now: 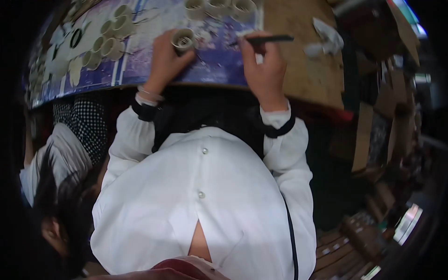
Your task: The person picks up a plastic housing and uses tweezers to pull wires through a hole in the side. They then use a small squeeze bottle to apply liquid to the interior of the housing before setting it back down on the table.
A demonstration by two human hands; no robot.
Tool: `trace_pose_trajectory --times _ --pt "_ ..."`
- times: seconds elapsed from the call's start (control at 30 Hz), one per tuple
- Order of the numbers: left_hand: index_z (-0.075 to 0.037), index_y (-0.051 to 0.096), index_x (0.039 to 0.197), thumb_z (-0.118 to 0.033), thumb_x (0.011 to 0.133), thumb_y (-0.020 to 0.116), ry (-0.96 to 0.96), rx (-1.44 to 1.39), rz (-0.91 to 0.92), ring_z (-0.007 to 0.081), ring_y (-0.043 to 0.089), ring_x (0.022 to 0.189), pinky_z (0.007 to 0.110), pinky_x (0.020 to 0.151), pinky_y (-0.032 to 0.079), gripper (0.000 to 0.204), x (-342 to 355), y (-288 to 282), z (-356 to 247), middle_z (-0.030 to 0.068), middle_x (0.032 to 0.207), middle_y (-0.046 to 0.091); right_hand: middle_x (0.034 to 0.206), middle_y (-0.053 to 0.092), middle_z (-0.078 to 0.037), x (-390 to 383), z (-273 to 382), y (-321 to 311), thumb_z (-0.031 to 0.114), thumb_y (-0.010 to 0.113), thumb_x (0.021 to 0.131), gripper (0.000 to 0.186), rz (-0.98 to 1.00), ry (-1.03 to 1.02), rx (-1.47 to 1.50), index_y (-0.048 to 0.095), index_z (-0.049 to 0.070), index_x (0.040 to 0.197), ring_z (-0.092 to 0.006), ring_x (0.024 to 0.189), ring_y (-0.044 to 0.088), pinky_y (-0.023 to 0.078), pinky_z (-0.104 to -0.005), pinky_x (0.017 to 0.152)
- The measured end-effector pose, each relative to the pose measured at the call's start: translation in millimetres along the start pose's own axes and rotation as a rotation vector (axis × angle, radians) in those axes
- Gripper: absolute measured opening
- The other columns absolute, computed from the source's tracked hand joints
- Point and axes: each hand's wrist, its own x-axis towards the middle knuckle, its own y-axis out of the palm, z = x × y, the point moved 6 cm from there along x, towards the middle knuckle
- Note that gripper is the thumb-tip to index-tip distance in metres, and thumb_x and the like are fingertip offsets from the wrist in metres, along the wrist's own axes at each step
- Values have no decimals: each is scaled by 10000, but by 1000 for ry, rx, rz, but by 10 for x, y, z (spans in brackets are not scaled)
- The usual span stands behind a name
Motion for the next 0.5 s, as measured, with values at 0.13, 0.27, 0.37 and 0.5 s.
trace_pose_trajectory --times 0.13,0.27,0.37,0.5 --pt "-26 616 1054 -251 655 769 49 -14 13 377 602 874 464 809 468 483 94 23 137 178 923 640 935 676 -81 -115 -129 -553 99 647 911 170 -181 -99 66 583 17 1045 -115 825 641 521 -248 732" --pt "-18 615 1067 -312 717 768 -49 -3 41 346 646 888 434 797 502 482 195 73 416 181 990 668 914 670 -85 -348 -166 -979 168 656 914 193 -376 -105 197 594 30 1034 -134 826 643 528 -263 733" --pt "0 607 1076 -355 748 765 -200 -11 110 296 668 879 391 794 514 509 222 69 869 168 1024 679 858 645 -76 -539 -187 -1213 229 638 931 206 -487 -123 195 591 54 1028 -146 809 629 515 -268 701" --pt "15 618 1070 -329 793 738 -217 -110 172 216 642 880 342 793 494 457 269 59 1112 117 993 675 873 650 -52 -798 -310 -1749 211 651 922 210 -660 -166 146 588 35 1017 -129 751 619 506 -251 676"
